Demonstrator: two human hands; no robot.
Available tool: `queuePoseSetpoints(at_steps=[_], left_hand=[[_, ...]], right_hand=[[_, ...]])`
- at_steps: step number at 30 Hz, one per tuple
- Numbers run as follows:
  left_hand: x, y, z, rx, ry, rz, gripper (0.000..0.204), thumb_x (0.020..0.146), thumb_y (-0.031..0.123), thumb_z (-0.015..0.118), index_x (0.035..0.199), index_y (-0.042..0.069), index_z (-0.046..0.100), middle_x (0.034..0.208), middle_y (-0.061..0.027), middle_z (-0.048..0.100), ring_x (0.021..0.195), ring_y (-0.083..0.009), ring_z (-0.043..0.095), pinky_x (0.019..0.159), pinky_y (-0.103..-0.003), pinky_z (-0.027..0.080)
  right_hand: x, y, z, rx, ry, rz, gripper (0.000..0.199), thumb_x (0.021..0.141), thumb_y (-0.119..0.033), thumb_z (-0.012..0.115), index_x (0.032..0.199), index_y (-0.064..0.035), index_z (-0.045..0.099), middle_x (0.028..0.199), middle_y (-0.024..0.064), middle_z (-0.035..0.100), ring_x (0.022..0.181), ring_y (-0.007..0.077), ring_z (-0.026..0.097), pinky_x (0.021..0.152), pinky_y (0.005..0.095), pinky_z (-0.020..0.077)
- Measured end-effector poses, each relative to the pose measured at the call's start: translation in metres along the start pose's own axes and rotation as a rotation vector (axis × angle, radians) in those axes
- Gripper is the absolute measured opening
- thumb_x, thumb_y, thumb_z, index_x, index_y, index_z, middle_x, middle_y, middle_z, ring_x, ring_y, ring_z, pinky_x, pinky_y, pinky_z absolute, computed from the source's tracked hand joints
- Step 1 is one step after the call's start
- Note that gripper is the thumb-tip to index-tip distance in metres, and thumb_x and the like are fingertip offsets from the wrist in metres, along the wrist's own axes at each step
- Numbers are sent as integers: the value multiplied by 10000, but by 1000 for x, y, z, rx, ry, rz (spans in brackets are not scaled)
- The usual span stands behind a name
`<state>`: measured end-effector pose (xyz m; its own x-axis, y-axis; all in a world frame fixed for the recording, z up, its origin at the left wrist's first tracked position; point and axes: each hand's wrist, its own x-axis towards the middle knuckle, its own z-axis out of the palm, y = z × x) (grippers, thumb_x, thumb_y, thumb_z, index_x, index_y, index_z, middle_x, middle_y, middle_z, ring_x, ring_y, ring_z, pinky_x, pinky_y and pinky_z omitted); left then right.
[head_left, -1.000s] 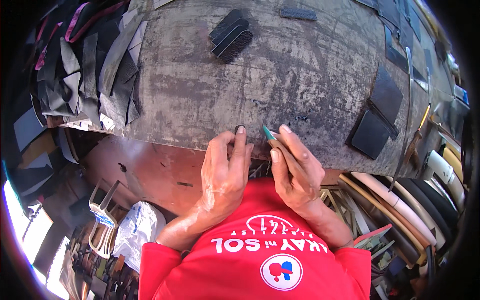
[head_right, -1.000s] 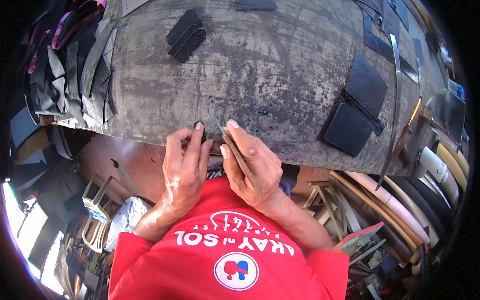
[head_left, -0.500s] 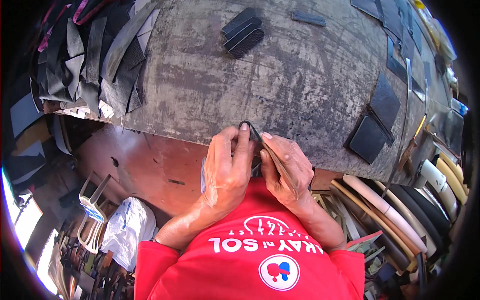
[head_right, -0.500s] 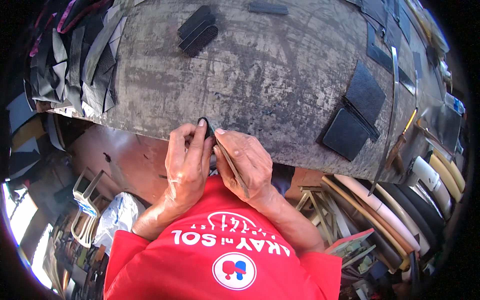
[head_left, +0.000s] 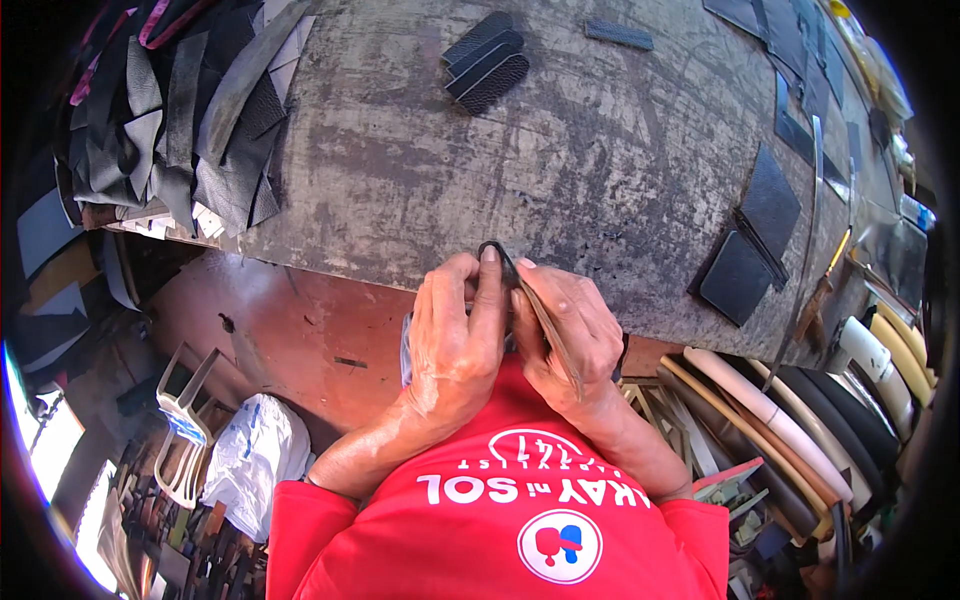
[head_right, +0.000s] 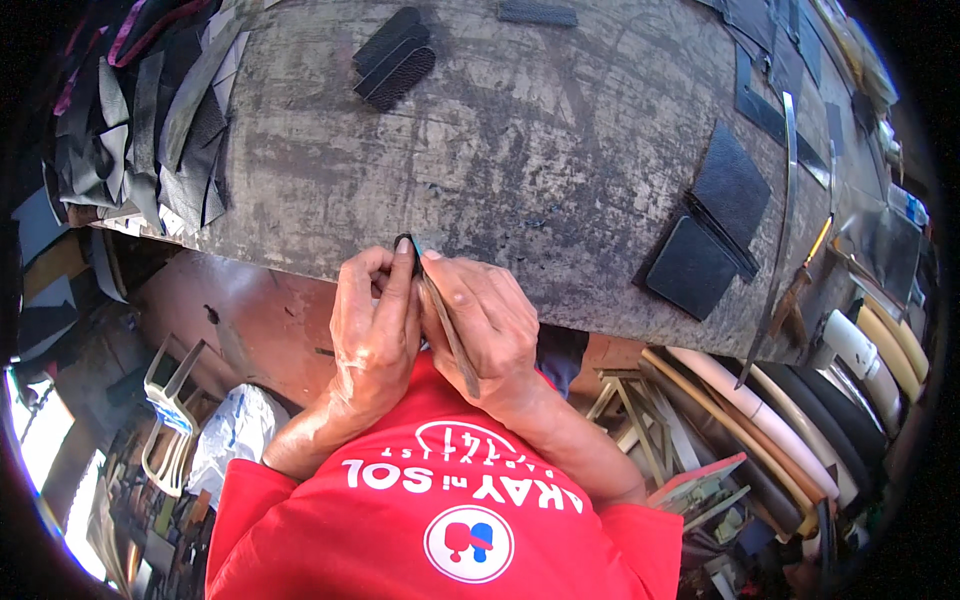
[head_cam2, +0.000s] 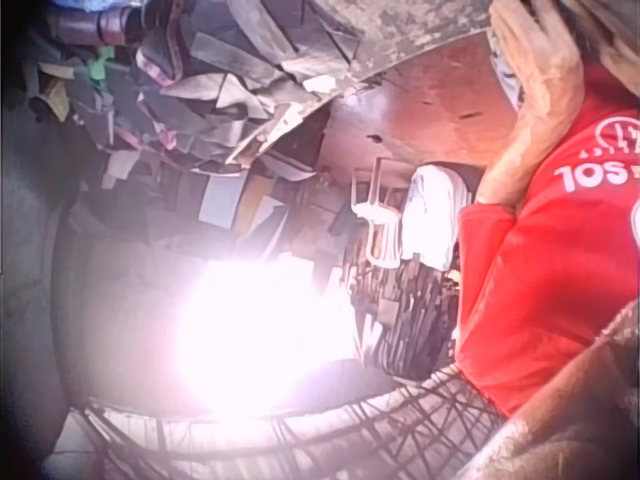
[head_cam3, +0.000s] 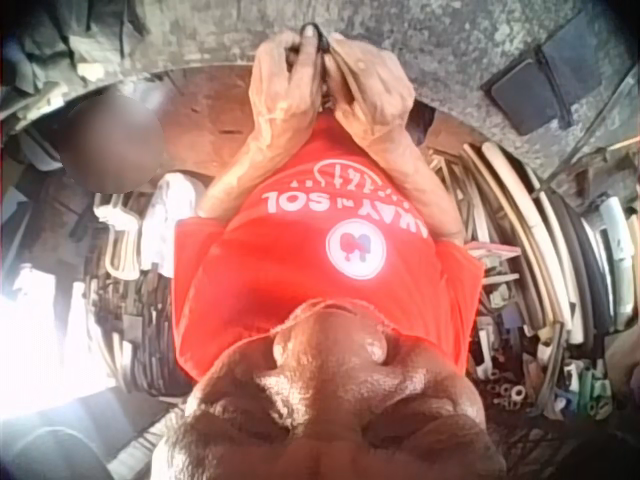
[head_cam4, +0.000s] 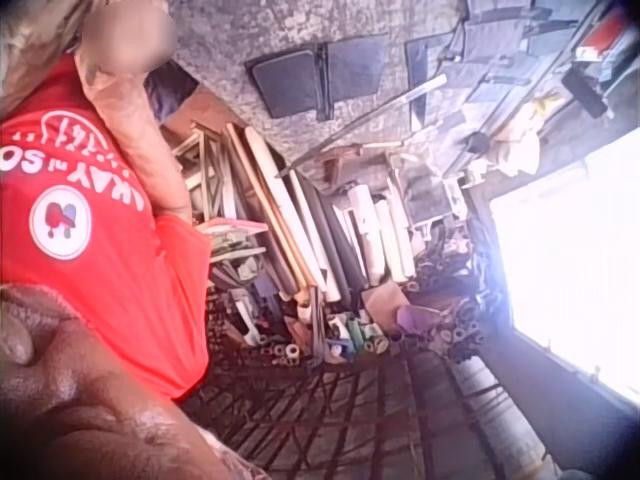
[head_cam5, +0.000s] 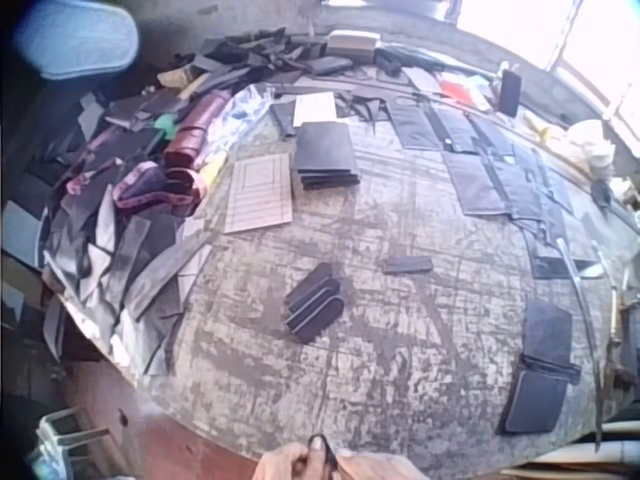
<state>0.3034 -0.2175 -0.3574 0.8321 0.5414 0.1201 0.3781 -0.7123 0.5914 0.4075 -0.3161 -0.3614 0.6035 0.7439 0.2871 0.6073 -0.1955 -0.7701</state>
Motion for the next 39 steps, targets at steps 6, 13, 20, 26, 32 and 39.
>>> queuePoseSetpoints(at_steps=[6, 13, 20, 26, 32, 39], left_hand=[[1, -7, -11, 40, -103, 34, 493, 826, -51, 701, 1315, -80, 645, 1123, -153, 579, 939, -294, 587, 787, -397, 517], [-5, -16, -11, -11, -104, 35, 482, 827, -34, 691, 1306, -71, 654, 1152, -157, 570, 966, -305, 582, 816, -406, 518], [-6, -16, -8, -27, -86, 30, 475, 824, -38, 698, 1296, -77, 658, 1161, -160, 575, 970, -305, 586, 821, -406, 524], [-6, -16, -6, -10, -67, 45, 483, 813, -34, 705, 1292, -76, 662, 1150, -156, 579, 968, -302, 590, 806, -395, 526], [-5, -17, -10, 1, -96, 69, 492, 799, -6, 703, 1287, -63, 668, 1156, -150, 580, 990, -308, 589, 822, -408, 518], [13, -35, -31, 34, -181, 216, 460, 797, 65, 682, 1251, -6, 692, 1170, -134, 587, 1061, -316, 572, 884, -432, 490]], right_hand=[[4, 1, 1, -15, 8, 10, 357, 836, 76, 756, 1184, 38, 685, 998, 163, 729, 838, 307, 727, 735, 371, 571], [-4, 5, -6, 5, 28, -23, 323, 836, 104, 742, 1152, 57, 692, 985, 171, 735, 829, 308, 736, 723, 361, 589], [-7, 7, -3, 27, 34, -26, 349, 823, 99, 754, 1164, 49, 695, 968, 168, 733, 825, 310, 733, 719, 362, 587], [-6, 4, -4, 6, 8, -5, 356, 819, 86, 764, 1165, 33, 698, 957, 160, 733, 819, 305, 729, 718, 357, 580], [-1, 3, -2, -5, -1, 22, 328, 831, 83, 760, 1149, 25, 703, 967, 154, 737, 812, 296, 729, 715, 351, 576], [-1, 12, -3, 27, 64, -42, 304, 839, 95, 749, 1137, 54, 699, 958, 174, 729, 789, 305, 730, 698, 356, 583]])
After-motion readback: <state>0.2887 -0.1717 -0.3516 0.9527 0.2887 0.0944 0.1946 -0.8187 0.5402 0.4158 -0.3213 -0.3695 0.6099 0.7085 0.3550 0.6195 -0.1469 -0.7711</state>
